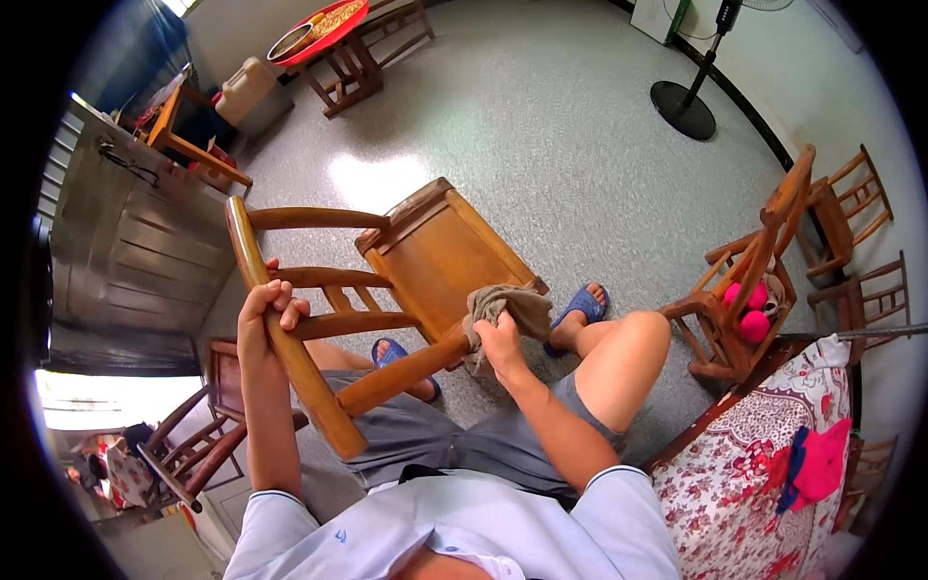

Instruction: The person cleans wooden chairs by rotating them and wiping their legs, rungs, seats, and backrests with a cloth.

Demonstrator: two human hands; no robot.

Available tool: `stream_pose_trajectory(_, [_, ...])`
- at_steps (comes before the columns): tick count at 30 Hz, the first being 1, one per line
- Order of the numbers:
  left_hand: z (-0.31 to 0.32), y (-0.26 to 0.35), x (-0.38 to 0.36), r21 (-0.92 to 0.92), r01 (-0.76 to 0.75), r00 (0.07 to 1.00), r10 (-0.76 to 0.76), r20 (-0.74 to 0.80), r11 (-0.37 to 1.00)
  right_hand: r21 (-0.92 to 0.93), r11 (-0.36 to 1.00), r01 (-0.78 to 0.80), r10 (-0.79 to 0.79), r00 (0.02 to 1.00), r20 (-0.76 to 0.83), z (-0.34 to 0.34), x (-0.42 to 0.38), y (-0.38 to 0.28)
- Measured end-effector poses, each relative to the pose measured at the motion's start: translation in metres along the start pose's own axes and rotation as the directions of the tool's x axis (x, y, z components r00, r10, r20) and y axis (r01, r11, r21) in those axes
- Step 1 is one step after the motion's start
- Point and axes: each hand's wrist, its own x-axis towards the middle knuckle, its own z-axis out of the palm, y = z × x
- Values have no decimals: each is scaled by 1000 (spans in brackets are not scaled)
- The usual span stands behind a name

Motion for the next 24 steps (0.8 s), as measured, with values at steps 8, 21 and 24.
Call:
stream_pose_trajectory(8, [-26,-22,1,-3,-24,1000,24,18,1000,-202,974,99,-100,995,6,-17,24,19])
stream_pose_trajectory(21, [-26,-27,3,12,-120,987,118,111,993,-986,85,145,-552,831,74,-38,50,4])
stream_pose_trajectory(24, [-16,-31,1,63,-134,990,131,54,989,-997,31,76,-647,762,38,-40,75,2])
